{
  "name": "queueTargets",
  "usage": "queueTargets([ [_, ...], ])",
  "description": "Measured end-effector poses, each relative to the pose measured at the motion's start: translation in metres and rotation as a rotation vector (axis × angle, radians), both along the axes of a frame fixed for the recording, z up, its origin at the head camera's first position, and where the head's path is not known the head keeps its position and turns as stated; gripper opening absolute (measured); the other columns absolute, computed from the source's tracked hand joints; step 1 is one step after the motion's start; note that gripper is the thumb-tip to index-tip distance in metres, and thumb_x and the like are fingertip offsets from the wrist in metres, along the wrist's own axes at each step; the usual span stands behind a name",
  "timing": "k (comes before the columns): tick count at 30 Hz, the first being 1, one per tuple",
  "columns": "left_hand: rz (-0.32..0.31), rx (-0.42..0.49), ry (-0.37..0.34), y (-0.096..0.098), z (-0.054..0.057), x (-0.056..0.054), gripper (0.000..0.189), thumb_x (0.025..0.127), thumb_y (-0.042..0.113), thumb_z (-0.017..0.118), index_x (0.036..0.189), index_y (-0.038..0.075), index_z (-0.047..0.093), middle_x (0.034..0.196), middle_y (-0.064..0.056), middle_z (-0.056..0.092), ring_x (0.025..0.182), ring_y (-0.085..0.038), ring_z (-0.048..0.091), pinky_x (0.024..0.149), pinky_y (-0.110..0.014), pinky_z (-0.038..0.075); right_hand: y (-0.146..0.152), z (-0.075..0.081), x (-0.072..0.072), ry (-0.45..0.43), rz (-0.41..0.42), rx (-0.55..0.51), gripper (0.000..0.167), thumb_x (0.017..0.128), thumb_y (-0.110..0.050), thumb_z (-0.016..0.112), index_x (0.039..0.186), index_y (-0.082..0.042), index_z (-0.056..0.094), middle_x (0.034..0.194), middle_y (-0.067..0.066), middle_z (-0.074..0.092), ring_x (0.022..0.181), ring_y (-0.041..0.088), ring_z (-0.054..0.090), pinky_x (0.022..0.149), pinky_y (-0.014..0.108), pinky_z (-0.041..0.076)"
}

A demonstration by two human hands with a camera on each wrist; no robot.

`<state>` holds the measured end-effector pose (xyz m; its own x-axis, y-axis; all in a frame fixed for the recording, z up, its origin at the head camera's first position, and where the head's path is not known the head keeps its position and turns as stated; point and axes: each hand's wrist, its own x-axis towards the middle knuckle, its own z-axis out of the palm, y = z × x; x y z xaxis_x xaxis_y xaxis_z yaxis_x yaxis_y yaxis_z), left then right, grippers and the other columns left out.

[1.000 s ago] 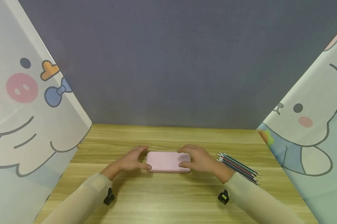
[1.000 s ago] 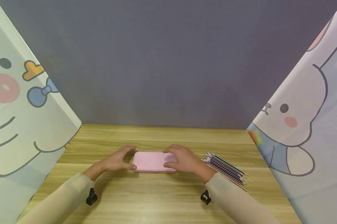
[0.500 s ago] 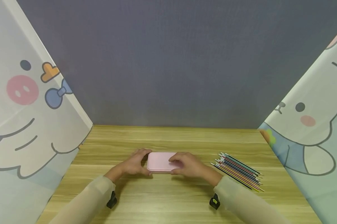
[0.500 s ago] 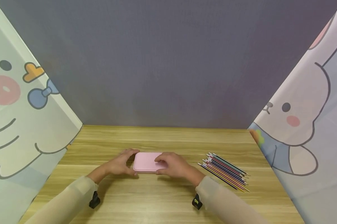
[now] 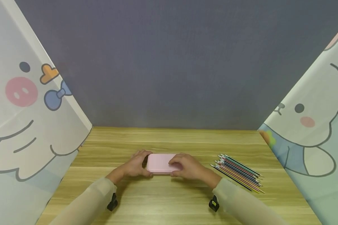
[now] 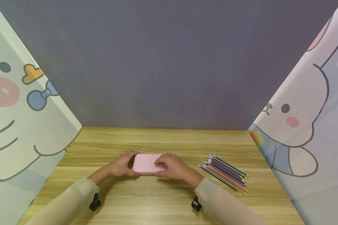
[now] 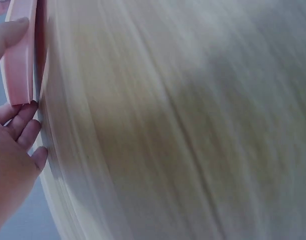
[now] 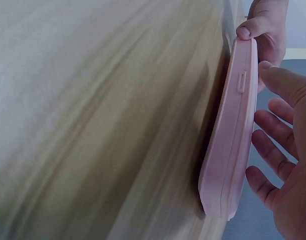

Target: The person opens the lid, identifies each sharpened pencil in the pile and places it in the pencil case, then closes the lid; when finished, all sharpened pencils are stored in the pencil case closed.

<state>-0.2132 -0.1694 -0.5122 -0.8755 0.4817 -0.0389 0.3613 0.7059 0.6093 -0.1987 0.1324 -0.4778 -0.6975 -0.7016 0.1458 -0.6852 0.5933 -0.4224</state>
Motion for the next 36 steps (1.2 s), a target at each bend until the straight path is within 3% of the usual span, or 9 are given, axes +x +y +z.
queueTargets([
  [7,0.036,0.172,-0.133,0.003,0.001,0.001,0.099,0.072,0.04,0.09,0.15,0.001,0.045,0.143,-0.012,0.054,0.133,-0.03,0.049,0.114,-0.051,0.041,0.001,0.007,-0.002,0.03,0.007,0.012,0.034,0.085,-0.032,0.085,0.115,-0.019,0.075,0.117,-0.005,0.072,0.116,0.016,0.065,0.104,0.038,0.052],
  [12,0.034,0.272,-0.178,0.005,0.003,0.001,0.091,0.076,0.034,0.09,0.148,-0.002,0.047,0.139,-0.014,0.058,0.125,-0.026,0.056,0.109,-0.048,0.046,0.002,0.009,-0.004,0.03,-0.005,0.033,0.032,0.086,-0.031,0.084,0.114,-0.02,0.075,0.119,-0.007,0.07,0.116,0.014,0.064,0.102,0.038,0.053],
  [24,0.149,0.326,-0.264,0.009,0.01,0.0,0.088,0.079,0.036,0.087,0.148,-0.005,0.048,0.143,-0.019,0.057,0.132,-0.033,0.052,0.115,-0.053,0.04,0.001,0.015,-0.011,0.095,-0.028,0.098,0.035,0.084,-0.028,0.078,0.119,-0.022,0.074,0.122,-0.005,0.07,0.113,0.016,0.065,0.097,0.038,0.056],
  [29,0.181,0.322,-0.253,0.013,0.009,-0.001,0.082,0.08,0.036,0.084,0.145,-0.002,0.052,0.137,-0.014,0.061,0.125,-0.027,0.056,0.112,-0.049,0.042,-0.002,0.021,-0.012,0.144,-0.006,0.156,0.039,0.081,-0.028,0.076,0.12,-0.022,0.074,0.119,-0.005,0.069,0.107,0.014,0.066,0.092,0.034,0.057],
  [36,0.193,0.325,-0.222,0.018,0.008,-0.001,0.078,0.081,0.034,0.08,0.143,-0.004,0.052,0.135,-0.014,0.063,0.122,-0.026,0.059,0.108,-0.046,0.046,-0.008,0.028,-0.011,0.266,0.048,0.255,0.039,0.076,-0.027,0.073,0.114,-0.021,0.073,0.105,-0.007,0.067,0.088,0.01,0.06,0.076,0.028,0.055],
])
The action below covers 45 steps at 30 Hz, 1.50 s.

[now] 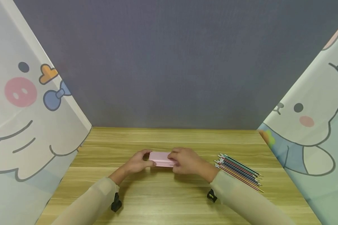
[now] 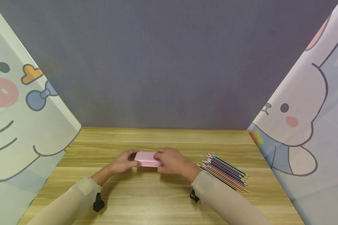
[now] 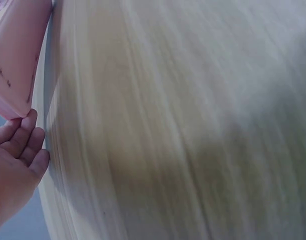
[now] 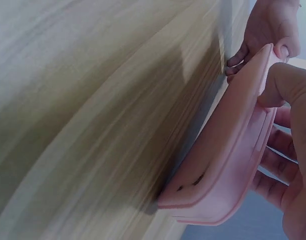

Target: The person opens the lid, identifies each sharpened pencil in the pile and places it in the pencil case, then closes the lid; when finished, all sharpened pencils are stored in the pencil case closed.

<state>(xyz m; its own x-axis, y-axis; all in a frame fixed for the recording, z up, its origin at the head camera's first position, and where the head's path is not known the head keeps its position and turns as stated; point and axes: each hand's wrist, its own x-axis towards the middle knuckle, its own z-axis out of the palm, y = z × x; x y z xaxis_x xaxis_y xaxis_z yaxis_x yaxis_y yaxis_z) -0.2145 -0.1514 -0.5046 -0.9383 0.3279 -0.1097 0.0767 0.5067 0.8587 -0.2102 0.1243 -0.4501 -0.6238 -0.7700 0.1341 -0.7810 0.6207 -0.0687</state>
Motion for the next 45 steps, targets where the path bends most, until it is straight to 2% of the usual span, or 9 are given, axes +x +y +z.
queueTargets([
  [7,0.007,0.009,0.024,0.003,-0.005,0.002,0.077,0.081,0.032,0.081,0.142,-0.004,0.052,0.127,-0.011,0.066,0.113,-0.022,0.061,0.099,-0.039,0.051,-0.008,0.001,-0.001,0.173,0.094,0.133,0.02,0.075,-0.023,0.073,0.093,-0.018,0.067,0.087,-0.006,0.066,0.071,0.008,0.057,0.065,0.028,0.054],
  [11,-0.017,0.015,0.032,0.004,-0.008,0.003,0.073,0.082,0.029,0.083,0.139,-0.004,0.053,0.122,-0.01,0.065,0.107,-0.02,0.06,0.091,-0.032,0.052,-0.009,-0.001,0.001,0.215,0.135,0.175,0.015,0.076,-0.021,0.073,0.087,-0.017,0.064,0.082,-0.006,0.065,0.067,0.009,0.06,0.059,0.028,0.054],
  [16,-0.046,0.022,0.044,0.003,-0.009,0.003,0.072,0.084,0.03,0.082,0.139,-0.005,0.052,0.122,-0.011,0.064,0.107,-0.02,0.059,0.09,-0.03,0.051,-0.008,-0.002,0.002,0.238,0.148,0.183,0.014,0.079,-0.019,0.072,0.091,-0.015,0.065,0.083,-0.004,0.066,0.07,0.01,0.063,0.061,0.028,0.057],
  [21,-0.036,0.019,0.029,0.0,-0.008,0.003,0.077,0.084,0.03,0.083,0.142,-0.007,0.05,0.125,-0.013,0.063,0.109,-0.022,0.058,0.093,-0.033,0.05,-0.003,-0.002,-0.001,0.18,0.133,0.111,0.017,0.081,-0.02,0.073,0.097,-0.015,0.07,0.094,-0.003,0.073,0.077,0.011,0.069,0.069,0.03,0.06],
  [26,-0.022,0.031,0.006,-0.005,-0.006,0.003,0.082,0.083,0.032,0.084,0.145,-0.007,0.048,0.132,-0.015,0.063,0.117,-0.025,0.058,0.102,-0.041,0.049,0.009,-0.006,-0.005,0.096,0.114,-0.07,0.021,0.084,-0.021,0.076,0.105,-0.016,0.079,0.106,-0.004,0.077,0.091,0.011,0.074,0.081,0.029,0.061],
  [29,-0.034,0.051,-0.001,-0.007,-0.005,0.003,0.083,0.083,0.033,0.085,0.146,-0.006,0.048,0.133,-0.016,0.063,0.12,-0.027,0.059,0.104,-0.045,0.049,0.019,-0.007,-0.008,0.046,0.101,-0.183,0.017,0.086,-0.02,0.078,0.103,-0.017,0.08,0.105,-0.006,0.077,0.094,0.009,0.073,0.086,0.028,0.06],
  [36,-0.045,0.072,-0.003,-0.007,-0.007,0.002,0.082,0.084,0.032,0.085,0.147,-0.006,0.047,0.132,-0.015,0.064,0.117,-0.026,0.06,0.101,-0.043,0.051,0.045,-0.009,-0.008,-0.053,0.032,-0.331,0.01,0.087,-0.018,0.08,0.097,-0.019,0.079,0.099,-0.01,0.075,0.09,0.006,0.069,0.081,0.029,0.059],
  [42,-0.04,0.089,0.01,-0.007,-0.007,0.002,0.08,0.084,0.028,0.085,0.145,-0.008,0.049,0.131,-0.015,0.064,0.117,-0.027,0.06,0.101,-0.046,0.051,0.067,-0.011,-0.005,-0.122,-0.043,-0.381,0.007,0.089,-0.02,0.08,0.096,-0.023,0.078,0.095,-0.015,0.071,0.079,0.001,0.062,0.07,0.025,0.055],
  [45,-0.035,0.083,0.013,-0.008,-0.007,0.002,0.079,0.084,0.03,0.085,0.144,-0.007,0.05,0.131,-0.015,0.064,0.118,-0.027,0.06,0.102,-0.045,0.05,0.078,-0.012,-0.003,-0.124,-0.063,-0.389,0.007,0.09,-0.022,0.08,0.096,-0.024,0.077,0.095,-0.014,0.072,0.082,0.006,0.066,0.071,0.031,0.057],
])
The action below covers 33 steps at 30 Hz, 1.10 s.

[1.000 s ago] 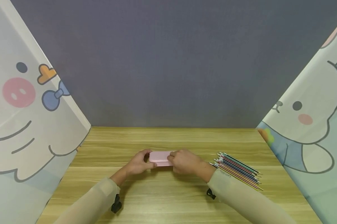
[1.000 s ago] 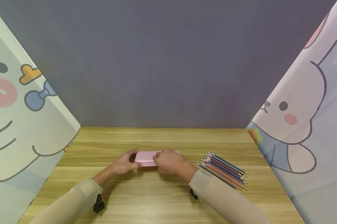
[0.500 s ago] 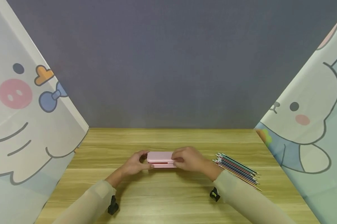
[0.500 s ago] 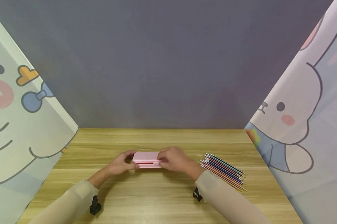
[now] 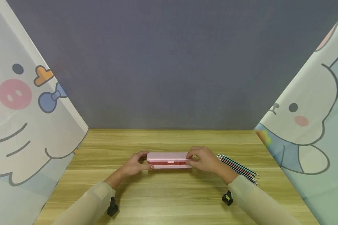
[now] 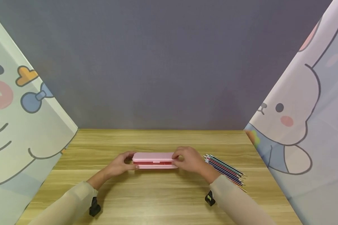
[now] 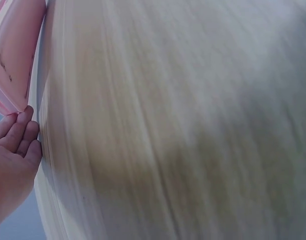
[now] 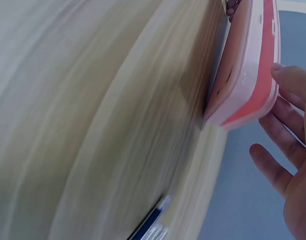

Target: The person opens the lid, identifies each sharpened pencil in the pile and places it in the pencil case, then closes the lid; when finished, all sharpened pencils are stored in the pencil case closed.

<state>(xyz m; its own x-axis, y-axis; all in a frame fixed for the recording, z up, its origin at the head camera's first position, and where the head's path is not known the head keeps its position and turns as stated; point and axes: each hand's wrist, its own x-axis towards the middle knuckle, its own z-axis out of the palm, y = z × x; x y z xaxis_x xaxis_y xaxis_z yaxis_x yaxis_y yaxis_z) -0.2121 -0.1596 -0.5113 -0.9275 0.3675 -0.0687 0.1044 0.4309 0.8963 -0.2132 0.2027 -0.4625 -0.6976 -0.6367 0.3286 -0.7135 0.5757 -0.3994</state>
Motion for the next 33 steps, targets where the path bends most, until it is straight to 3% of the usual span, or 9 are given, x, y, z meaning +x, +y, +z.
queueTargets([
  [4,0.005,-0.002,-0.01,-0.001,0.0,0.0,0.079,0.085,0.033,0.084,0.146,-0.005,0.049,0.133,-0.015,0.063,0.119,-0.028,0.06,0.102,-0.045,0.051,0.013,-0.005,0.002,-0.002,-0.027,-0.009,0.011,0.09,-0.023,0.081,0.099,-0.023,0.077,0.098,-0.011,0.073,0.088,0.013,0.07,0.075,0.038,0.06],
  [8,0.002,0.006,-0.005,-0.003,-0.001,0.0,0.078,0.087,0.032,0.083,0.146,-0.007,0.049,0.134,-0.017,0.062,0.121,-0.03,0.06,0.104,-0.049,0.05,0.02,-0.01,0.003,0.004,-0.052,-0.034,0.014,0.089,-0.023,0.082,0.102,-0.022,0.077,0.099,-0.012,0.073,0.09,0.011,0.069,0.076,0.039,0.061],
  [17,-0.014,0.02,-0.017,-0.003,0.001,0.002,0.083,0.086,0.03,0.084,0.149,-0.008,0.045,0.139,-0.021,0.06,0.127,-0.034,0.058,0.107,-0.052,0.049,0.018,-0.012,-0.002,-0.032,-0.075,-0.096,0.013,0.09,-0.019,0.081,0.102,-0.02,0.077,0.104,-0.006,0.076,0.093,0.017,0.073,0.077,0.044,0.062],
  [24,-0.048,0.014,0.059,-0.002,-0.003,0.004,0.081,0.084,0.028,0.086,0.144,-0.012,0.048,0.141,-0.026,0.059,0.132,-0.04,0.056,0.112,-0.055,0.044,0.017,-0.015,-0.014,-0.075,-0.137,-0.227,0.011,0.092,-0.016,0.079,0.103,-0.018,0.078,0.099,-0.006,0.075,0.086,0.01,0.072,0.073,0.034,0.063],
  [33,-0.03,-0.069,0.135,-0.002,-0.009,0.004,0.08,0.078,0.033,0.091,0.142,-0.002,0.057,0.14,-0.014,0.063,0.133,-0.034,0.056,0.114,-0.053,0.043,0.01,-0.01,-0.032,-0.117,-0.233,-0.3,0.011,0.095,-0.023,0.075,0.103,-0.017,0.079,0.096,-0.005,0.076,0.083,0.011,0.071,0.07,0.03,0.061],
])
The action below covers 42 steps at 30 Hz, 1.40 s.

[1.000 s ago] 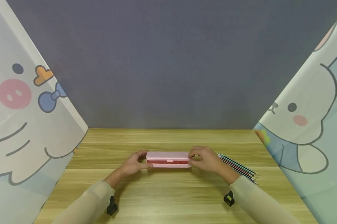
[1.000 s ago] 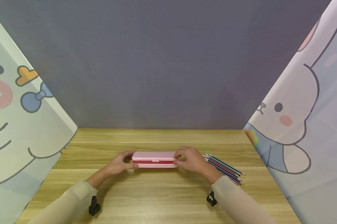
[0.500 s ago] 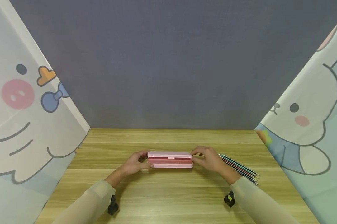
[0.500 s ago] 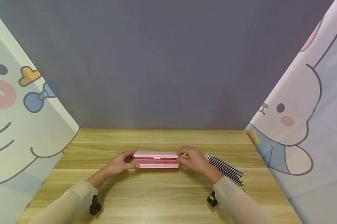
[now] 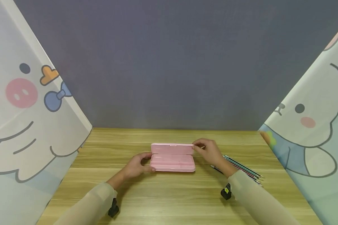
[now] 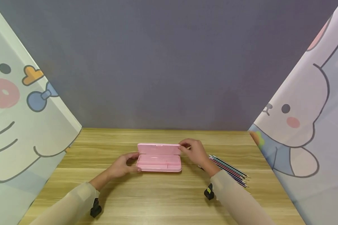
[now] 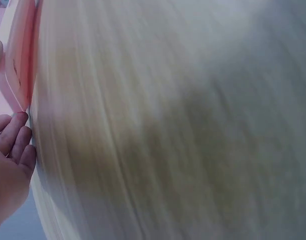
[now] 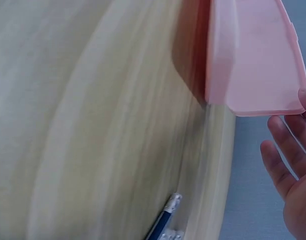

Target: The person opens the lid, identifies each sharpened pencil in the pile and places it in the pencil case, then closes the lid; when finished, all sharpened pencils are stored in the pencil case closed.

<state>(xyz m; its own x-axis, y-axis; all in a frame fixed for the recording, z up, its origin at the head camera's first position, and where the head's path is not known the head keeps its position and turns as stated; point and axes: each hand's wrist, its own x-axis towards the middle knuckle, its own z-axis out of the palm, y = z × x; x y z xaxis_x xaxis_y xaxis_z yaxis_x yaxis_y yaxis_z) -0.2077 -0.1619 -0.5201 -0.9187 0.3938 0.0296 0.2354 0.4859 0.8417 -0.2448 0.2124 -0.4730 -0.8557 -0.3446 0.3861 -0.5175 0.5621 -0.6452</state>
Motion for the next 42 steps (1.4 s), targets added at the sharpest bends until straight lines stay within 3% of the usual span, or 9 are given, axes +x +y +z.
queueTargets([
  [6,-0.02,-0.146,0.141,0.002,-0.003,0.002,0.085,0.073,0.04,0.093,0.143,0.007,0.059,0.141,-0.008,0.063,0.136,-0.035,0.051,0.116,-0.057,0.038,-0.003,0.004,-0.016,-0.015,-0.056,0.0,0.01,0.095,-0.021,0.075,0.102,-0.014,0.079,0.094,0.0,0.078,0.082,0.017,0.072,0.073,0.032,0.061],
  [11,-0.03,-0.249,0.209,0.004,-0.005,0.002,0.086,0.07,0.04,0.094,0.143,0.01,0.06,0.14,-0.007,0.064,0.136,-0.033,0.05,0.115,-0.058,0.039,-0.006,0.006,-0.027,-0.115,-0.088,-0.053,0.012,0.096,-0.023,0.075,0.102,-0.013,0.079,0.092,0.003,0.078,0.08,0.03,0.075,0.067,0.031,0.06],
  [15,-0.027,-0.288,0.213,0.007,-0.004,0.002,0.087,0.071,0.043,0.092,0.144,0.012,0.059,0.142,-0.008,0.062,0.137,-0.034,0.049,0.116,-0.057,0.039,-0.008,0.004,-0.035,-0.162,-0.12,-0.065,0.016,0.097,-0.023,0.073,0.104,-0.01,0.079,0.094,0.008,0.078,0.08,0.036,0.076,0.063,0.029,0.059],
  [27,-0.06,-0.335,0.171,0.007,0.005,-0.004,0.086,0.072,0.045,0.091,0.145,0.013,0.058,0.144,-0.009,0.061,0.139,-0.036,0.048,0.121,-0.06,0.03,-0.01,-0.008,-0.049,-0.237,-0.194,-0.059,0.017,0.098,-0.011,0.07,0.108,0.002,0.076,0.093,0.019,0.076,0.074,0.036,0.075,0.055,0.024,0.056],
  [34,-0.067,-0.363,0.183,0.007,0.008,-0.004,0.086,0.071,0.045,0.092,0.144,0.012,0.06,0.142,-0.007,0.063,0.133,-0.032,0.053,0.116,-0.056,0.039,-0.011,-0.017,-0.049,-0.262,-0.237,-0.009,0.017,0.098,-0.013,0.07,0.106,-0.001,0.077,0.094,0.016,0.076,0.067,0.023,0.072,0.056,0.022,0.053],
  [42,-0.08,-0.396,0.192,0.009,0.01,-0.007,0.085,0.072,0.044,0.092,0.143,0.009,0.06,0.141,-0.009,0.064,0.134,-0.034,0.054,0.123,-0.054,0.03,-0.01,-0.025,-0.055,-0.273,-0.274,-0.002,0.015,0.096,-0.017,0.073,0.101,-0.003,0.079,0.084,0.01,0.076,0.065,0.021,0.071,0.057,0.024,0.053],
])
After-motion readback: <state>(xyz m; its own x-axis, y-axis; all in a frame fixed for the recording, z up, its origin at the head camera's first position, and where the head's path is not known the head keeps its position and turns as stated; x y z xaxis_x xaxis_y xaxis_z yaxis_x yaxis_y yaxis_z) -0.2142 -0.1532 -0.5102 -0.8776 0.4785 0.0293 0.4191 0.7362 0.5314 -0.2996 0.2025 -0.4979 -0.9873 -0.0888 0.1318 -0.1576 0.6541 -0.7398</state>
